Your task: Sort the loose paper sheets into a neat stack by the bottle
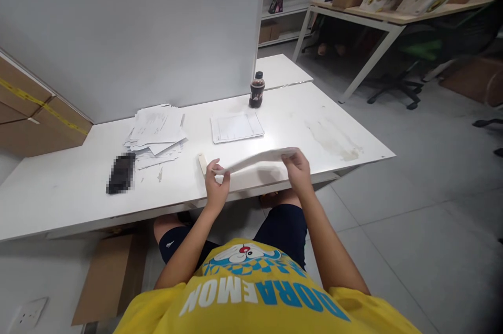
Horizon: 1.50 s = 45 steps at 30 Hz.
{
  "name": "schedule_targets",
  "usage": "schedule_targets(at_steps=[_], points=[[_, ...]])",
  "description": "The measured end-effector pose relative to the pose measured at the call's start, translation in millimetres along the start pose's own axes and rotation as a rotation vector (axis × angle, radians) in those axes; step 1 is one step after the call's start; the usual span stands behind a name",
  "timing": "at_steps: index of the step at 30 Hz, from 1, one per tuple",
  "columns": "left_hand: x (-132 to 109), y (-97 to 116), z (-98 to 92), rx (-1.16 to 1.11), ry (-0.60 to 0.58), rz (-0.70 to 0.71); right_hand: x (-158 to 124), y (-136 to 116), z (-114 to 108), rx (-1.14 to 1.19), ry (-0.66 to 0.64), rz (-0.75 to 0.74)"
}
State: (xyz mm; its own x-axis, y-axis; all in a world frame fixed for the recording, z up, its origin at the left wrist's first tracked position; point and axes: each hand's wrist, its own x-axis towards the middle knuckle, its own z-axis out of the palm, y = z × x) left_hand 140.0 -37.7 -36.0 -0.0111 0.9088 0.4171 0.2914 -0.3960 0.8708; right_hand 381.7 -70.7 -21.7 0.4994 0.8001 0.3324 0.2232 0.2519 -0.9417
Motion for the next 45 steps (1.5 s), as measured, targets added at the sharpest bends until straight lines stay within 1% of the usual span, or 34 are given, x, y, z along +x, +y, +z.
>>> schedule_targets(at_steps=[3,5,10,13,16,19,22,25,28,31,35,37,38,40,42,45], points=[[2,-15,10.8,0.074,-0.054,-0.017,-3,22,1,0.036,-0.063,0.051],[3,-21,13.7,0.089,-0.086,-0.029,-4,33,0,0.054,-0.070,0.058],[4,-27,9.6,0.041,-0.265,-0.067,2,52,-3,0.169,-0.067,0.124],[5,-27,7.3,0.073,-0.285,-0.092,9,60,-1,0.232,-0.030,0.177],[5,-25,8.0,0.160,-0.315,-0.104,14,62,-2,0.242,-0.048,0.252],[7,-24,10.2,0.194,-0.345,-0.051,13,56,-3,0.194,-0.118,0.282],[11,-28,10.3,0.132,-0.360,0.000,11,51,-1,0.127,-0.193,0.256],[15,-32,6.8,0.093,-0.353,-0.046,10,51,3,0.054,-0.236,0.196],[17,-31,2.4,0.088,-0.375,-0.080,10,56,6,-0.012,-0.227,0.159],[17,-26,1.7,0.087,-0.400,-0.089,11,60,7,-0.043,-0.200,0.155],[12,-21,3.0,0.063,-0.379,-0.093,9,54,8,0.023,-0.156,0.175],[2,-19,-2.8,0.036,-0.361,-0.092,2,47,7,0.134,-0.111,0.222],[-6,-18,-8.6,0.023,-0.352,-0.095,-3,43,7,0.196,-0.087,0.247],[-25,-17,-26.1,0.009,-0.341,-0.105,-18,36,4,0.294,-0.058,0.289],[-48,-17,-47.9,0.041,-0.337,-0.132,-36,32,1,0.322,-0.099,0.343],[-76,-19,-76.3,0.073,-0.296,-0.165,-61,28,0,0.295,-0.230,0.467]])
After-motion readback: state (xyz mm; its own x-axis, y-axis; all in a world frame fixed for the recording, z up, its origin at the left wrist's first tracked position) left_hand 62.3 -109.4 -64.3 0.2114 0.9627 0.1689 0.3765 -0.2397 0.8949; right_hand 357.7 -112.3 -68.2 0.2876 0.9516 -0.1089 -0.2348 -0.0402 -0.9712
